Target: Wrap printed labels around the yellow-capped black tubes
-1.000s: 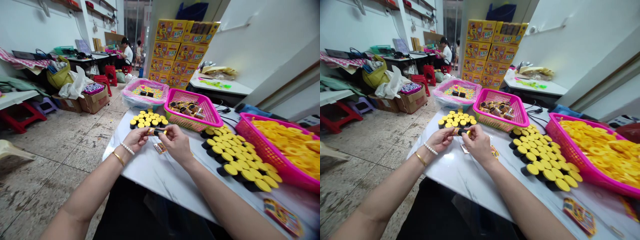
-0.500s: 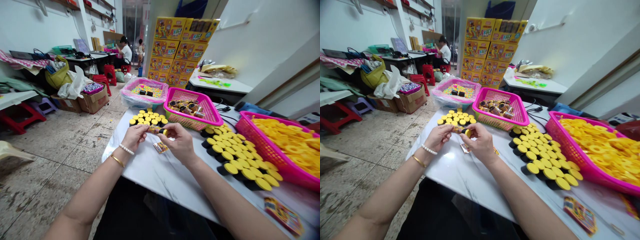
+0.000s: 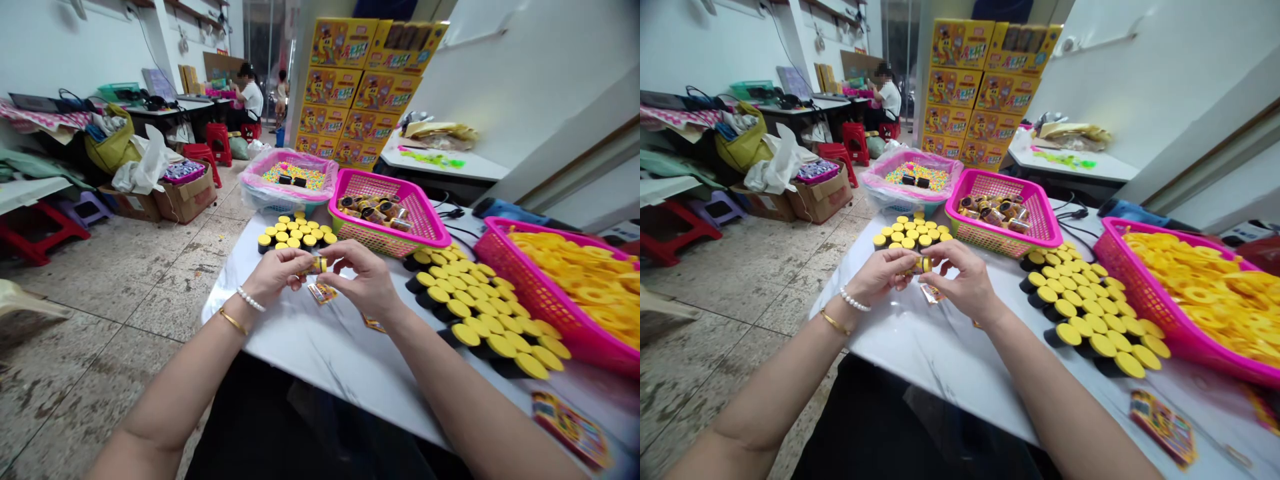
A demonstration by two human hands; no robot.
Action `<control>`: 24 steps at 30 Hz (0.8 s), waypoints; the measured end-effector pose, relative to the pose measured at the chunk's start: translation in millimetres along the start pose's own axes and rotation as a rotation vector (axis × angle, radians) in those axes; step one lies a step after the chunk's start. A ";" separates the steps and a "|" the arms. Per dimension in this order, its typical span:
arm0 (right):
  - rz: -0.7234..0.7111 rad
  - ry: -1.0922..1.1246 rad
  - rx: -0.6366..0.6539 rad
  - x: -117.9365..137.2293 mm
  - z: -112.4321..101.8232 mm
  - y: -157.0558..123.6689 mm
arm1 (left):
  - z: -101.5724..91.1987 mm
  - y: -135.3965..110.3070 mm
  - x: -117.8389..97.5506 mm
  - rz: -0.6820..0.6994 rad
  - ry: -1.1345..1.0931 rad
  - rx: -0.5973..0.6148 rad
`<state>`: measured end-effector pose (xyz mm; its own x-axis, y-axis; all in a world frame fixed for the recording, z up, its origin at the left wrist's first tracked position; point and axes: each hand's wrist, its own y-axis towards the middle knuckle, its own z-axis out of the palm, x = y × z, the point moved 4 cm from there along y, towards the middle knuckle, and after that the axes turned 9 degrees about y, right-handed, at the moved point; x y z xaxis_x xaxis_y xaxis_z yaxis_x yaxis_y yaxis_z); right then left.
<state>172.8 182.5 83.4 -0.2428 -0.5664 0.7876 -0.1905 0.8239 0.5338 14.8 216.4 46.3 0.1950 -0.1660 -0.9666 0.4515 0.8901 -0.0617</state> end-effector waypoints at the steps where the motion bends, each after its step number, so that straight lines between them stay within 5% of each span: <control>1: 0.009 -0.003 -0.009 -3.2 1.6 -0.6 | -0.1 1.3 1.9 0.000 0.024 0.005; 15: -0.116 -0.131 0.019 4.8 0.4 0.8 | -1.6 2.2 9.4 -0.103 -0.042 0.059; 20: 0.055 -0.031 -0.116 -14.3 5.9 -3.0 | -2.2 4.8 5.6 0.094 0.105 -0.026; 24: 0.223 0.198 -0.117 -29.4 13.9 -4.7 | -1.1 4.0 5.4 0.075 0.150 -0.042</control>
<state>167.6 195.0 53.4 -0.0739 -0.3663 0.9276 -0.0398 0.9305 0.3642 16.7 219.5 40.5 0.0932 -0.0359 -0.9950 0.4036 0.9149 0.0048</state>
